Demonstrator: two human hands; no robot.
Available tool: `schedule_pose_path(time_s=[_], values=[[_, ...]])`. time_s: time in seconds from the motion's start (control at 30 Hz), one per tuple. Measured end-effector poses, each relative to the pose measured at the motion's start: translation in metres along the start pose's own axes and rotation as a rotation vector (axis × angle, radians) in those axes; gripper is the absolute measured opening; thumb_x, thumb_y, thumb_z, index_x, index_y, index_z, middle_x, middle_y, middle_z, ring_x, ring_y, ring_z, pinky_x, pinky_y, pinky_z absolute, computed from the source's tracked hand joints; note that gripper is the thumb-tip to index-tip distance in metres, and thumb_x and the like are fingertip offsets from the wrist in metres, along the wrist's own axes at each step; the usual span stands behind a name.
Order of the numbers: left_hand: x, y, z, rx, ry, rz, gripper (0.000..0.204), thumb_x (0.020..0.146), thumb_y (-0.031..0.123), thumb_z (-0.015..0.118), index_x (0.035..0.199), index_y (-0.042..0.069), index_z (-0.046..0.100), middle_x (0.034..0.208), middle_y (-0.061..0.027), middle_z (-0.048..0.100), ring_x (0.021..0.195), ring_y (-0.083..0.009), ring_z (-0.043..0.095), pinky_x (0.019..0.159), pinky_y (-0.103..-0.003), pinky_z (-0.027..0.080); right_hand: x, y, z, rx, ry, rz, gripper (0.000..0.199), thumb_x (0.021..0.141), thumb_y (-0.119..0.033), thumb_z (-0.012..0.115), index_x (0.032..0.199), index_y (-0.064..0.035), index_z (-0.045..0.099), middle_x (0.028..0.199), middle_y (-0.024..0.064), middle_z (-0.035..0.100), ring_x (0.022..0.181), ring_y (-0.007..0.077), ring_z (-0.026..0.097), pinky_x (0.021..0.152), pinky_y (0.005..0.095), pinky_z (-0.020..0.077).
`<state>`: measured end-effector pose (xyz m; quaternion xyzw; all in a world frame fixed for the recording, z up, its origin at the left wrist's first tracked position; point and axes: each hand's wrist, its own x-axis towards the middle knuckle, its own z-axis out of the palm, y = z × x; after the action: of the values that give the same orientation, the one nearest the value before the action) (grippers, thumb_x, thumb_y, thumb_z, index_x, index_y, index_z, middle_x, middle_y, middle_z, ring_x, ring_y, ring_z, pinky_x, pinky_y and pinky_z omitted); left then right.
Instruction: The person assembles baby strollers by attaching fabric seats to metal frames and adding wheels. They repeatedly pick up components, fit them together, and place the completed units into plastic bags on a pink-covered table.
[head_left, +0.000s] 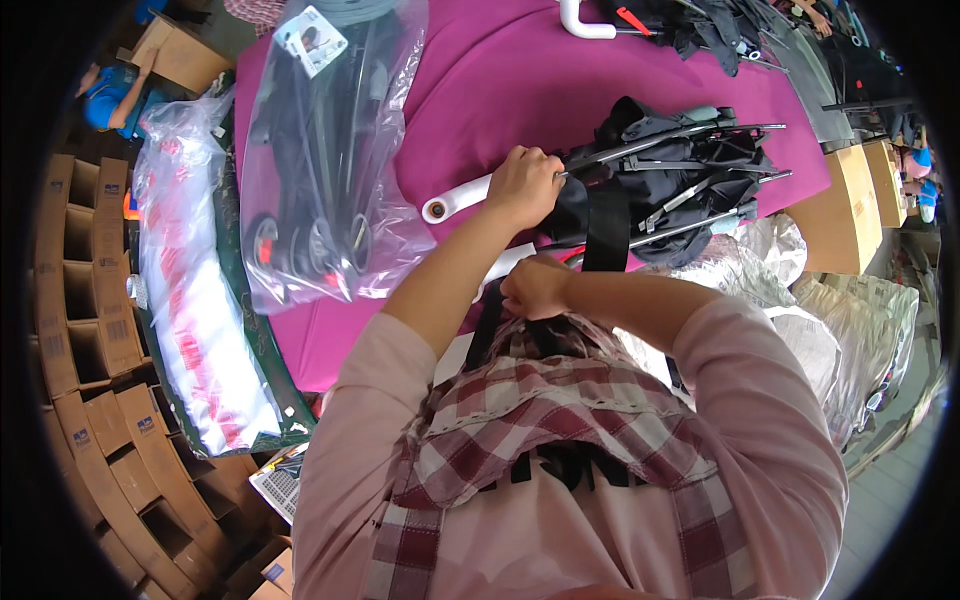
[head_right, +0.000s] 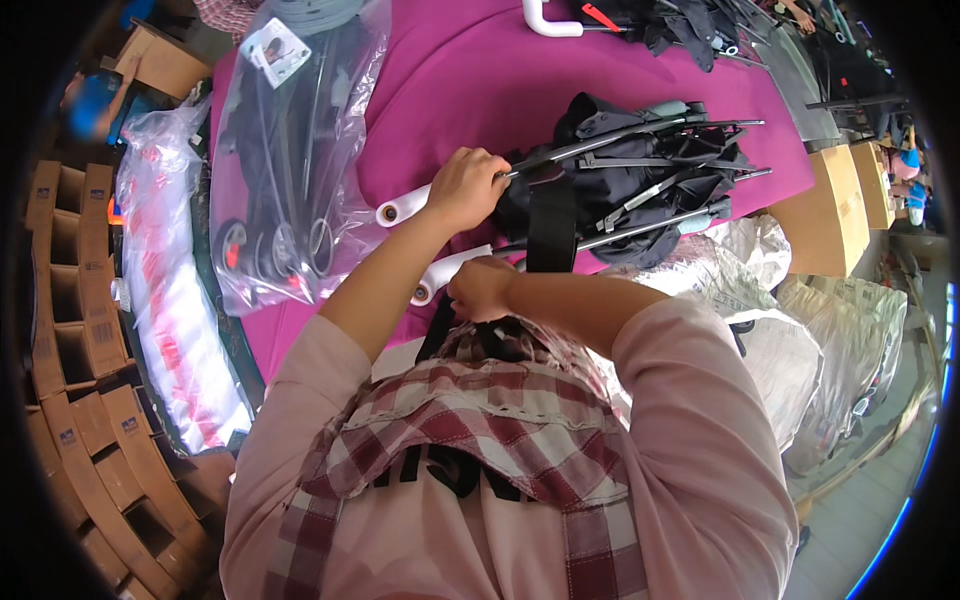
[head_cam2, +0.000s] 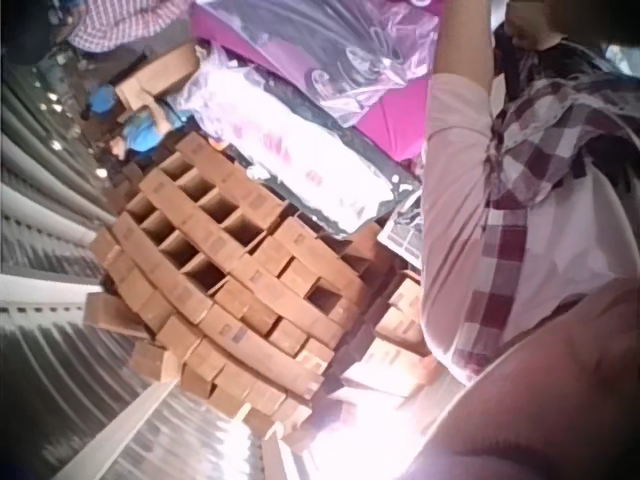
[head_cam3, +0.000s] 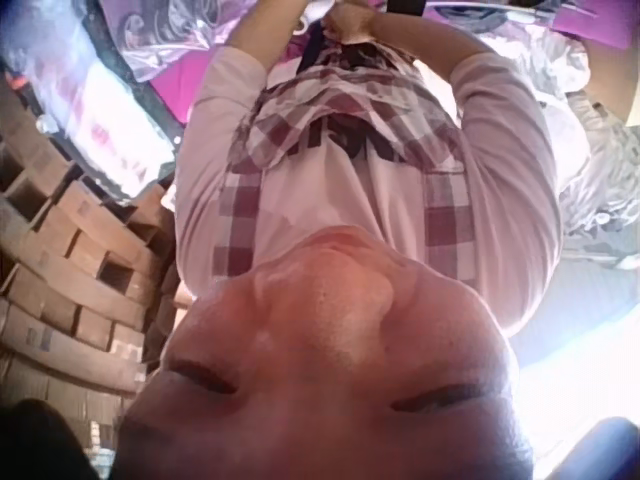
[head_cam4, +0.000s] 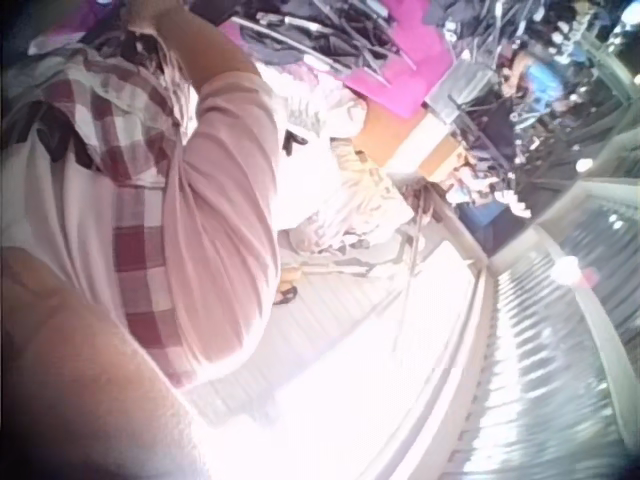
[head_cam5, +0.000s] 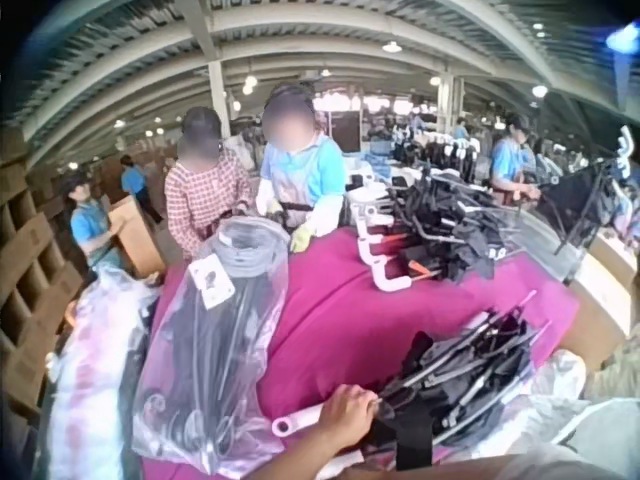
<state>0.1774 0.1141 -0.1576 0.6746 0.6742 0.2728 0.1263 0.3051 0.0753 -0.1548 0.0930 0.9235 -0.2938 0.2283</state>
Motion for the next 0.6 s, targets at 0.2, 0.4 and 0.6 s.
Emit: schedule_pose_path(time_s=[0.2, 0.4, 0.6], values=[[-0.015, -0.020, 0.035, -0.078, 0.072, 0.015, 0.007, 0.085, 0.017, 0.067, 0.087, 0.011, 0.070, 0.091, -0.0075, 0.066, 0.091, -0.0316, 0.061, 0.080, -0.043, 0.050, 0.047, 0.027, 0.067, 0.036, -0.010, -0.007, 0.023, 0.081, -0.023, 0.057, 0.083, -0.0062, 0.073, 0.079, 0.0170, 0.070, 0.079, 0.0362, 0.069, 0.072, 0.0463, 0.0541], [0.053, -0.041, 0.011, 0.043, 0.119, 0.006, 0.019, 0.085, 0.023, 0.070, 0.101, 0.012, 0.068, 0.099, -0.0107, 0.067, 0.098, -0.0344, 0.061, 0.086, -0.045, 0.049, 0.043, 0.024, 0.001, 0.106, 0.575, 0.053, 0.023, 0.081, -0.027, 0.061, 0.080, -0.0056, 0.069, 0.079, 0.0148, 0.068, 0.075, 0.0355, 0.067, 0.069, 0.0479, 0.0544], [0.022, -0.027, 0.008, -0.316, 0.299, 0.050, 0.053, 0.093, 0.021, 0.063, 0.136, -0.003, 0.044, 0.130, -0.0254, 0.052, 0.124, -0.0417, 0.046, 0.106, -0.048, 0.036, -0.090, 0.040, -0.035, -0.104, 1.111, -0.141, 0.017, 0.070, -0.011, 0.074, 0.084, -0.0103, 0.064, 0.099, 0.0063, 0.065, 0.095, 0.0256, 0.063, 0.081, 0.0394, 0.0502]])
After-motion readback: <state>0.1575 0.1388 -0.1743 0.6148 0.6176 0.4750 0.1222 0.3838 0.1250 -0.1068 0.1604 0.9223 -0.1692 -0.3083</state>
